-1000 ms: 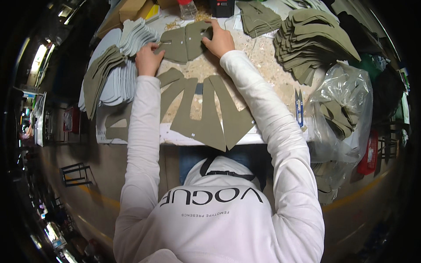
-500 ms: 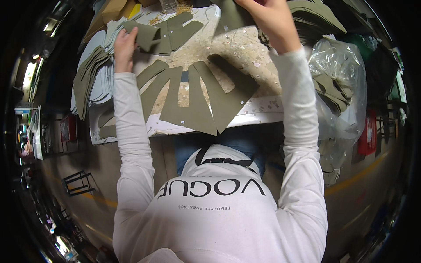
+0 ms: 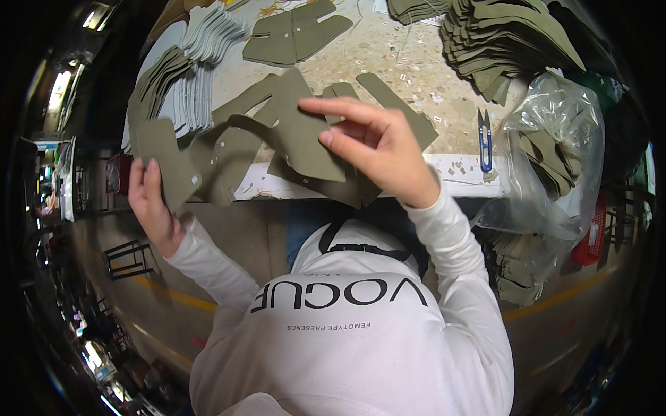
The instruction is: The person repeatedly picks up olive-green fabric pieces from a table, aligns them into a neat stack, and secures the stack with a rubber band. The person then moves the completed bundle aside and repeats the process with additional pieces.
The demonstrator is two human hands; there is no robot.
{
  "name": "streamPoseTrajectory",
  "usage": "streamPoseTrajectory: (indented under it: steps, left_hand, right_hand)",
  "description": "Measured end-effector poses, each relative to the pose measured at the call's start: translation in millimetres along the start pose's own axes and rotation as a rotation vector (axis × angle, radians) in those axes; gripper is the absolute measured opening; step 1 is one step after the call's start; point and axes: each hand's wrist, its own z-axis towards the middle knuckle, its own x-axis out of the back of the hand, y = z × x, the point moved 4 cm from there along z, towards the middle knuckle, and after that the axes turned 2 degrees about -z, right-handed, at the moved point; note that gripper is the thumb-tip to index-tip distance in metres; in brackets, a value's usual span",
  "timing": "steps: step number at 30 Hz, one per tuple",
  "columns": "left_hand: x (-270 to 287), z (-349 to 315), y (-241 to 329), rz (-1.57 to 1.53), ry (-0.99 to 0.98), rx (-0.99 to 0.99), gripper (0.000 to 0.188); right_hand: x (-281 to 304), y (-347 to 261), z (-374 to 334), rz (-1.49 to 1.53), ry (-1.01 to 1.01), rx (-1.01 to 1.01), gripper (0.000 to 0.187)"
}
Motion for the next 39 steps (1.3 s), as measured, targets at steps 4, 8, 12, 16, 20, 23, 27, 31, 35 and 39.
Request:
streamPoseTrajectory:
  steps: [4, 8, 12, 16, 20, 23, 27, 31, 35, 39]
  left_hand:
    - [31, -34, -24, -0.043, 0.143, 0.161, 0.018]
    - [35, -45, -43, -0.076, 0.143, 0.196, 0.017]
    - [32, -41, -51, -0.054, 0.15, 0.176, 0.016]
    - [33, -37, -51, -0.082, 0.167, 0.135, 0.015]
    - [30, -36, -53, -0.077, 0.136, 0.144, 0.016]
    - [24, -32, -50, -0.068, 0.122, 0.139, 0.017]
    - [-7, -22, -43, -0.098, 0.051, 0.158, 0.022]
    - [-73, -30, -42, -0.227, -0.181, 0.176, 0.033]
    - [-122, -55, -46, -0.399, -0.367, 0.258, 0.041]
    - [-126, -73, -70, 0.065, -0.427, 0.448, 0.053]
  right_hand:
    - [-2, 45, -9, -0.228, 0.084, -0.109, 0.035]
    - [2, 62, -24, -0.39, 0.113, -0.064, 0.035]
    - [2, 61, -34, -0.418, 0.079, -0.112, 0.038]
    - [3, 55, -45, -0.39, 0.075, -0.153, 0.039]
    - [2, 54, -50, -0.434, 0.093, -0.124, 0.04]
    - [-3, 51, -54, -0.545, 0.118, -0.072, 0.039]
    - [1, 43, -55, -0.66, 0.229, -0.028, 0.036]
    - [26, 42, -43, -0.565, 0.309, -0.049, 0.027]
    - [47, 54, -39, -0.093, 0.373, -0.182, 0.034]
    - [53, 61, -46, 0.018, 0.455, -0.214, 0.033]
